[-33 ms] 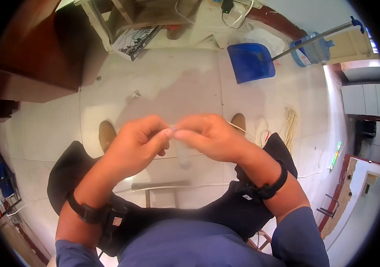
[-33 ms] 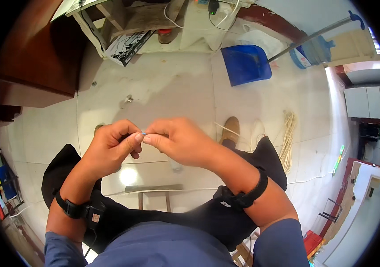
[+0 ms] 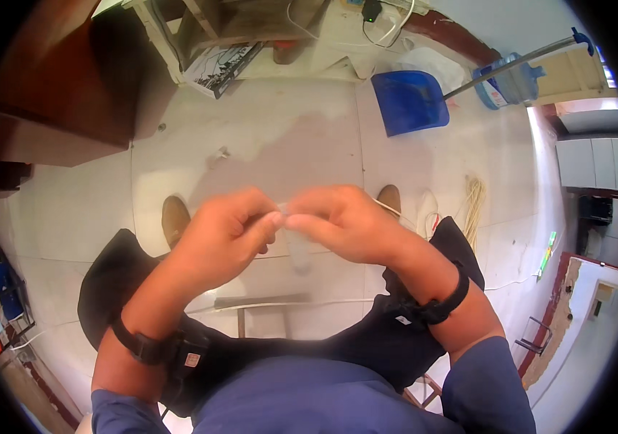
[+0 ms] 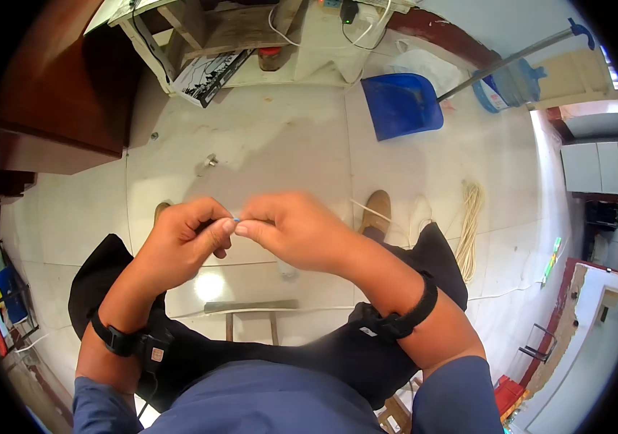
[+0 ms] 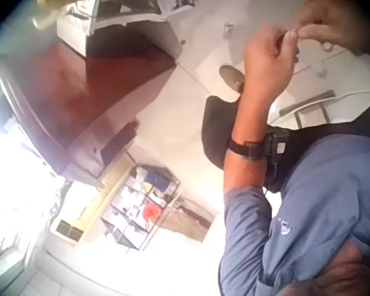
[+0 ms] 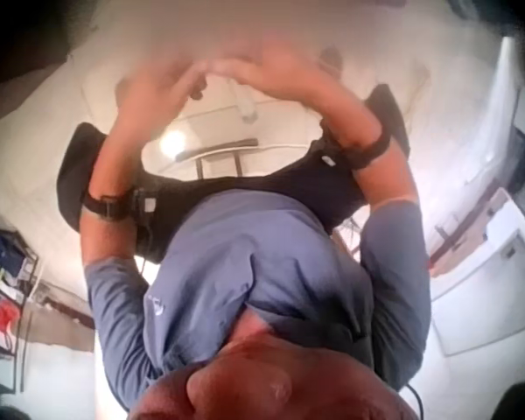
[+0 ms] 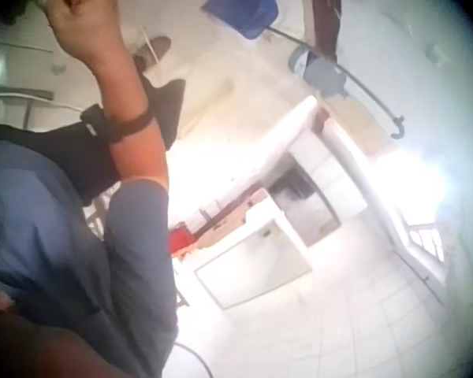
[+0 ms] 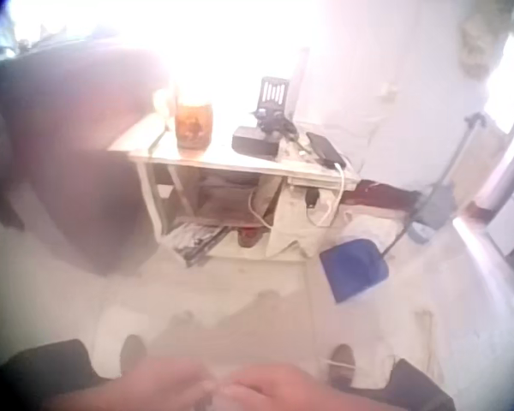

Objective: The person uses a screwdriver to disassemble a power strip, handles a coil of white cable, and works on the wire connections.

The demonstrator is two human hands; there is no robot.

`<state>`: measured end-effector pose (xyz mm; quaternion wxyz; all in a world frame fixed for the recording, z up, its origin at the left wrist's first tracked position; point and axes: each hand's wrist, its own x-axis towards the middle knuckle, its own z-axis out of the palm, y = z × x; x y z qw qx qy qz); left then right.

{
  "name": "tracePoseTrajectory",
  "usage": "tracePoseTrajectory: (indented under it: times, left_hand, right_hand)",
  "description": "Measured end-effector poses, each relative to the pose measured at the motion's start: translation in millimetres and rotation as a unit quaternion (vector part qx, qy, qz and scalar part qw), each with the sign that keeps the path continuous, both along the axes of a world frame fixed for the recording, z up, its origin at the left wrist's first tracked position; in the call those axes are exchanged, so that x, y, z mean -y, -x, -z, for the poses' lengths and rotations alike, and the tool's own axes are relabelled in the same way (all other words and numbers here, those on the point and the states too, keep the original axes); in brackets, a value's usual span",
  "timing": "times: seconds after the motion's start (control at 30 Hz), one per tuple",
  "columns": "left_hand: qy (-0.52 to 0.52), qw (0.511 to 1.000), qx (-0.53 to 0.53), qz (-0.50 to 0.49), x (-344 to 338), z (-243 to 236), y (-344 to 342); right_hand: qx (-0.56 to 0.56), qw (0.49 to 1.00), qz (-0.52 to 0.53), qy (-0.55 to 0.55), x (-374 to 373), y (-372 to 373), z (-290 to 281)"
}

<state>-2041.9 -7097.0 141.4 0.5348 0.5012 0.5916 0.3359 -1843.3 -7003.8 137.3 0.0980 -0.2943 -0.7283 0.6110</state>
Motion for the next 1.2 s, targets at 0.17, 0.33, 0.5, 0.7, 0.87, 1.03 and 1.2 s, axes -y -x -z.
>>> tracePoseTrajectory:
  times: [0.17,0.33,0.5,0.7,0.87,1.03,1.2]
  left_hand:
    - [-0.155,0.957,-0.219,0.111,5.4,7.0,-5.0]
    - [-0.149,0.953,-0.209,0.160,13.3,11.8,-14.9]
    - [-0.190,0.964,-0.151,0.106,13.6,16.7,-21.7]
    - [-0.229,0.958,-0.160,0.061,8.4,20.3,-37.0]
    - [-0.276,0.903,-0.287,0.161,12.3,26.5,-33.4]
    - [-0.245,0.925,-0.264,0.123,13.5,25.6,-32.4]
    - [-0.079,0.988,-0.108,0.072,5.0,20.3,-30.6]
  right_hand:
    - [0.056,0.969,-0.134,-0.200,-0.4,-6.1,-5.2]
    - [0.089,0.933,-0.238,-0.256,7.4,-17.2,-0.6]
    - [0.038,0.970,-0.145,-0.191,-1.5,-29.8,-4.1]
    - [0.052,0.969,-0.110,-0.216,3.6,-34.7,-7.6]
    - [0.101,0.920,-0.172,-0.338,10.5,-23.5,-1.6]
    - [0.102,0.893,-0.172,-0.403,10.8,-21.1,0.8]
    - [0.071,0.916,-0.135,-0.372,5.5,-22.7,-13.2]
